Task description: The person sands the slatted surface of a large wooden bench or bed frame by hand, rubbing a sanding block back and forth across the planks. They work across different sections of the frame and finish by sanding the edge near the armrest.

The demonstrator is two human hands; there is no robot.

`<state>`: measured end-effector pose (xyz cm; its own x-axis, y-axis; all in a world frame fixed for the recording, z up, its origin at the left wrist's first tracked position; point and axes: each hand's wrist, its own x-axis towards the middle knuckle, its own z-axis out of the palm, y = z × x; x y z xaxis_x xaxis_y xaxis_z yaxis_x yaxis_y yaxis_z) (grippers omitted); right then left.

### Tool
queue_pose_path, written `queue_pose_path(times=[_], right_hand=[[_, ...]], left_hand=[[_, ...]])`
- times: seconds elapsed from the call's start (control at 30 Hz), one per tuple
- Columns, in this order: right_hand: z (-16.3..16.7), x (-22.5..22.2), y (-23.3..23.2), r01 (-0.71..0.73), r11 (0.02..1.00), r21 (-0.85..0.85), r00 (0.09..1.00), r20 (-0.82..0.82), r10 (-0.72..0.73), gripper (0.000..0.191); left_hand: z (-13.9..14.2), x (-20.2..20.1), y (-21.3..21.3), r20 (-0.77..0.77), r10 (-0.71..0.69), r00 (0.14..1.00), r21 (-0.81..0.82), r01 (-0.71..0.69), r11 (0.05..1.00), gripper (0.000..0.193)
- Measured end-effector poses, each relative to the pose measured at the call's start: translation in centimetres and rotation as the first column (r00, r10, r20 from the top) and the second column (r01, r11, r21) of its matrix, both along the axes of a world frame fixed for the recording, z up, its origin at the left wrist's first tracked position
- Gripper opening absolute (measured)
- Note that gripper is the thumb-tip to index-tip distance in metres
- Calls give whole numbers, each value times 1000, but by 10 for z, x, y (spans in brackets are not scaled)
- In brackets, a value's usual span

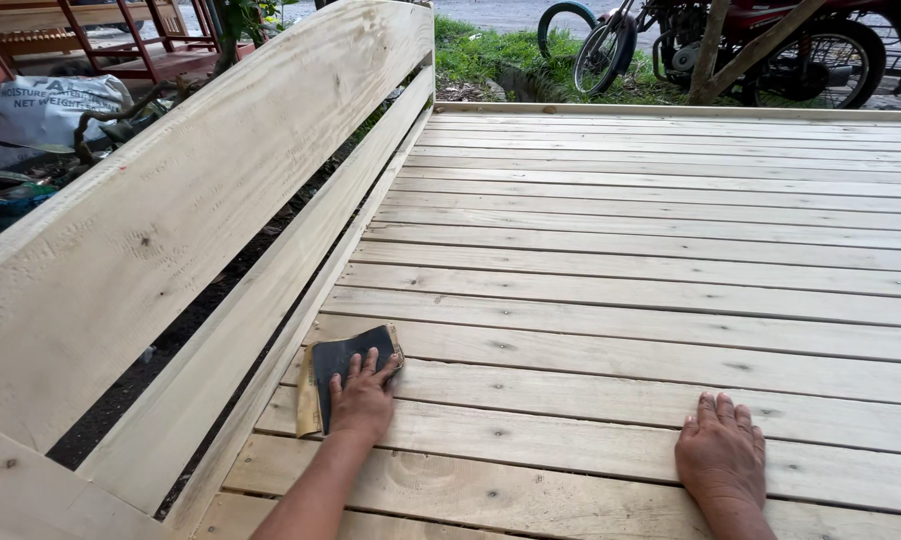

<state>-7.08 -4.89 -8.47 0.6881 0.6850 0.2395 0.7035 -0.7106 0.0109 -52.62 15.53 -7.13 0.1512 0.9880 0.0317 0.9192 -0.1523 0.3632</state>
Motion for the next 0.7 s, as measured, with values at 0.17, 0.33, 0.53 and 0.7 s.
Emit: queue_pose_path(times=[0.17, 0.33, 0.53, 0.7], right_hand=[[-7, 0, 5, -40, 999, 23, 999, -14, 40, 57], [1, 0, -2, -85, 989, 122, 996, -14, 87, 52], [3, 0, -7, -21, 993, 115, 999, -24, 24, 49], [-3, 0, -2, -36, 993, 114, 999, 14, 35, 51]], left_hand=[[-17, 128, -23, -278, -303, 911, 361, 392, 846, 55], [-14, 285, -134, 3, -721, 693, 141, 713, 687, 60], [-17, 193, -57, -153, -540, 828, 284, 560, 778, 62], [7, 53, 19, 7, 27, 1000, 107, -28, 994, 48]])
